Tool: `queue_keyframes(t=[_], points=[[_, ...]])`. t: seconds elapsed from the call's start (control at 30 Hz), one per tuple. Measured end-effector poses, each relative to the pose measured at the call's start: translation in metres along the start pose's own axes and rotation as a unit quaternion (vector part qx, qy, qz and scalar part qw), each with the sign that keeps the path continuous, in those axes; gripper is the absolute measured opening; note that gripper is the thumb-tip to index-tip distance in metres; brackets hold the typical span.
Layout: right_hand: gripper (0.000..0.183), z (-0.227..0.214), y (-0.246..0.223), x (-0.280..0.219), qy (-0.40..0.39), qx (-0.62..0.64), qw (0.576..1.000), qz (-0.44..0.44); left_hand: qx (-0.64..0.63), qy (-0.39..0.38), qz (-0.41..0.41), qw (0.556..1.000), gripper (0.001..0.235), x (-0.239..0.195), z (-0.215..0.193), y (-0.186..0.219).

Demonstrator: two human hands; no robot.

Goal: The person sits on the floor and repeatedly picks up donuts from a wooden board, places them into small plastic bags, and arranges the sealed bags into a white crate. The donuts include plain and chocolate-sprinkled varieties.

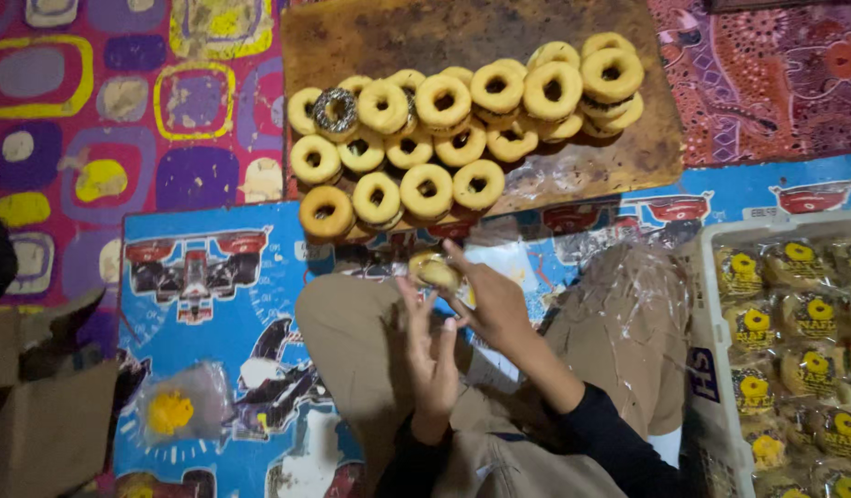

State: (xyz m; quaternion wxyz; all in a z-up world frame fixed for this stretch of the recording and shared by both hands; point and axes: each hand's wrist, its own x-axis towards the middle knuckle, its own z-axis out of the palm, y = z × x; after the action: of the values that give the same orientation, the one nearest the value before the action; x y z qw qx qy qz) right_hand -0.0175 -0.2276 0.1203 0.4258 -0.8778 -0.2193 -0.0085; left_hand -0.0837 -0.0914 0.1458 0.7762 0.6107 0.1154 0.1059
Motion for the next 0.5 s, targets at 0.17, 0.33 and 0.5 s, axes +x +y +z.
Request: queue_keyframes(t=[0.17, 0.33, 0.5], points=[[0.074, 0.021, -0.011, 0.007, -0.056, 0.339, 0.936, 0.074, 0.224, 0.040, -0.076, 0.971, 0.036, 0.034, -0.055, -0.006], [0.026, 0.062, -0.011, 0.001, 0.016, 0.258, 0.922, 0.288, 0.273, 0.031, -0.081, 0.958, 0.033, 0.041, -0.059, -0.006], [0.023, 0.102, 0.010, 0.025, 0.191, 0.272, 0.926, 0.177, 0.347, 0.116, -0.011, 0.931, 0.026, 0.066, -0.070, -0.007]])
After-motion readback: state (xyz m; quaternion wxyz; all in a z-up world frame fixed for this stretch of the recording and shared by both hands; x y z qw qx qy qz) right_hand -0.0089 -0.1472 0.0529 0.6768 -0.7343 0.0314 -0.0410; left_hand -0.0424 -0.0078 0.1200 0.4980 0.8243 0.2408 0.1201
